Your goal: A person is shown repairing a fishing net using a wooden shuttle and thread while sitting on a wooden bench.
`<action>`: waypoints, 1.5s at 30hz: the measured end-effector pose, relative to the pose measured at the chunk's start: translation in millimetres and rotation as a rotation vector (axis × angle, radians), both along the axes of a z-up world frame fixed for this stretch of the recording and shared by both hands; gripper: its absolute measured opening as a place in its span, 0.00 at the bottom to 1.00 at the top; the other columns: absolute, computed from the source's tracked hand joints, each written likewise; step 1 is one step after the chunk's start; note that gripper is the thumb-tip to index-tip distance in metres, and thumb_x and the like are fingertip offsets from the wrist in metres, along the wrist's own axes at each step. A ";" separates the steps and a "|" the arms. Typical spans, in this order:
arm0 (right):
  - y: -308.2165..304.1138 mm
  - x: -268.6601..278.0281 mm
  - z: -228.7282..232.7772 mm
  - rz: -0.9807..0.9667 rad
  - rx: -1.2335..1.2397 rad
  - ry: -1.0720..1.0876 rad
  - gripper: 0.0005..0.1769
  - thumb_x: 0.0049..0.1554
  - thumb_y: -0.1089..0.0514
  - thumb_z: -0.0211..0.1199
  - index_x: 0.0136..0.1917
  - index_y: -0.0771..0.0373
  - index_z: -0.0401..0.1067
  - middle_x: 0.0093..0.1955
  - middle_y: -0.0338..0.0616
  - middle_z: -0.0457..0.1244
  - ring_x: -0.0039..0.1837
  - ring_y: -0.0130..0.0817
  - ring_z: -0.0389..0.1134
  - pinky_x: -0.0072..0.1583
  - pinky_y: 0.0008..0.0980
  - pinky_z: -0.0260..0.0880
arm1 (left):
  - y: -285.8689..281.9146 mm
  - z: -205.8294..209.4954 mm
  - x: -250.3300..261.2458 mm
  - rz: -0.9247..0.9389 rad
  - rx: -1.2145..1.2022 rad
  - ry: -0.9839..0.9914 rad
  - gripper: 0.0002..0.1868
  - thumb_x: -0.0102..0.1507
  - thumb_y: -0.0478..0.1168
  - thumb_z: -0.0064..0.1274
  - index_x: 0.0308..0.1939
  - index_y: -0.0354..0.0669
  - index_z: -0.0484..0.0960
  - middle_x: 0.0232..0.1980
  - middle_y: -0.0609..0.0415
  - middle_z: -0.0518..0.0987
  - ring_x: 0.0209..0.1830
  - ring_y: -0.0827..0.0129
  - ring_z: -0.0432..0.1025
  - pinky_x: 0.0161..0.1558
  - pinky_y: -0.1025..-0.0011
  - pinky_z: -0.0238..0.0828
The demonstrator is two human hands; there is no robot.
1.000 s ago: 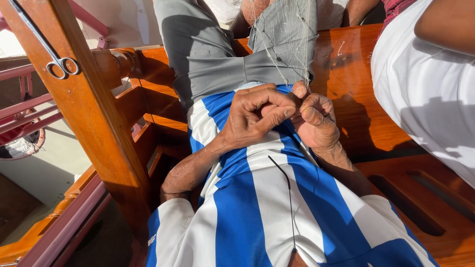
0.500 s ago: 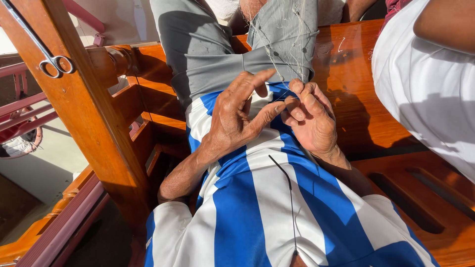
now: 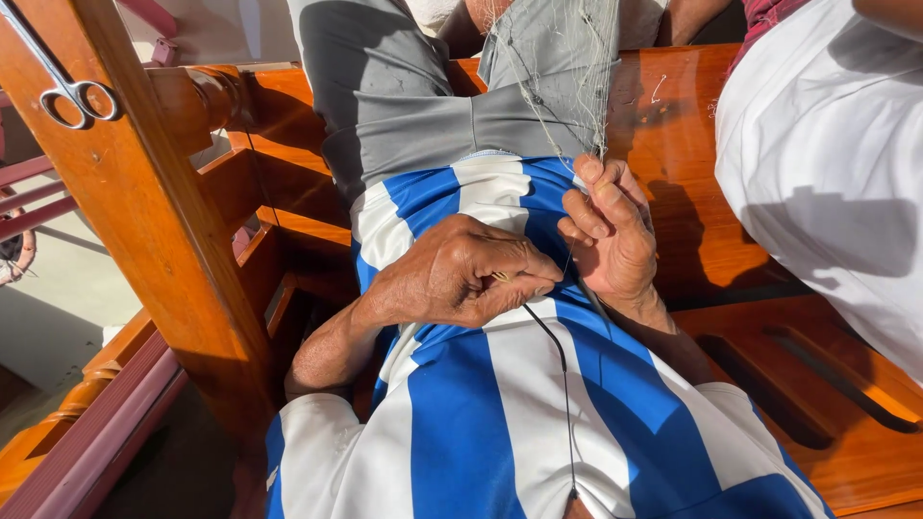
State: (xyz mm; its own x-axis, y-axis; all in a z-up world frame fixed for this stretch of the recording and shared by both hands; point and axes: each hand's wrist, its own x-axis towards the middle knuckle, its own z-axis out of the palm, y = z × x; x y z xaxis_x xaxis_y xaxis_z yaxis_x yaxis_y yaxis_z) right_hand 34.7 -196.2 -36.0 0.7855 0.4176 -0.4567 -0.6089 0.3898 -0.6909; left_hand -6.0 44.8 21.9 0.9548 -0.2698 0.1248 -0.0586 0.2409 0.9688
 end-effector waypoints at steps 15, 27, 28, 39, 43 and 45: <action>-1.8 3.7 -4.2 -0.046 0.015 -0.051 0.04 0.68 0.62 0.55 0.52 0.56 0.62 0.58 0.32 0.57 0.32 0.08 0.51 0.36 0.13 0.48 | 8.0 -5.8 6.4 0.049 -0.408 0.058 0.05 0.65 0.28 0.65 0.44 0.35 0.90 0.21 0.60 0.78 0.23 0.83 0.68 0.30 0.82 0.70; -12.1 7.8 -22.8 0.003 -0.112 -0.061 0.03 0.70 0.62 0.52 0.52 0.56 0.60 0.54 0.37 0.56 0.29 0.08 0.47 0.35 0.16 0.46 | 13.2 -71.1 7.1 0.367 -0.740 0.536 0.09 0.70 0.33 0.54 0.46 0.25 0.80 0.17 0.65 0.53 0.17 0.85 0.48 0.24 0.83 0.53; -13.2 10.0 -21.6 0.008 -0.111 -0.062 0.03 0.70 0.62 0.52 0.52 0.56 0.60 0.54 0.37 0.56 0.29 0.08 0.47 0.35 0.16 0.46 | 15.7 -71.4 6.0 0.371 -0.741 0.534 0.09 0.70 0.33 0.54 0.46 0.25 0.80 0.17 0.65 0.53 0.17 0.85 0.48 0.24 0.83 0.53; -24.0 20.8 3.8 0.004 0.141 0.359 0.06 0.65 0.54 0.55 0.50 0.49 0.59 0.46 0.26 0.53 0.26 0.08 0.43 0.37 0.18 0.43 | 30.0 -25.8 -9.6 0.034 -0.400 0.333 0.04 0.63 0.27 0.66 0.40 0.30 0.88 0.15 0.64 0.69 0.19 0.89 0.58 0.26 0.90 0.59; -20.2 23.3 13.3 0.019 0.155 0.382 0.07 0.65 0.52 0.55 0.48 0.47 0.58 0.43 0.25 0.51 0.26 0.10 0.45 0.35 0.19 0.44 | 34.7 -18.5 -9.2 -0.072 -0.348 0.209 0.03 0.64 0.27 0.65 0.42 0.31 0.89 0.16 0.65 0.68 0.19 0.87 0.59 0.27 0.89 0.62; -23.5 22.5 13.8 0.080 0.202 0.336 0.08 0.66 0.54 0.55 0.58 0.49 0.61 0.42 0.29 0.53 0.27 0.13 0.47 0.36 0.21 0.49 | 35.6 -20.0 -8.6 -0.052 -0.357 0.162 0.04 0.63 0.26 0.64 0.41 0.29 0.89 0.15 0.62 0.69 0.17 0.85 0.60 0.25 0.89 0.63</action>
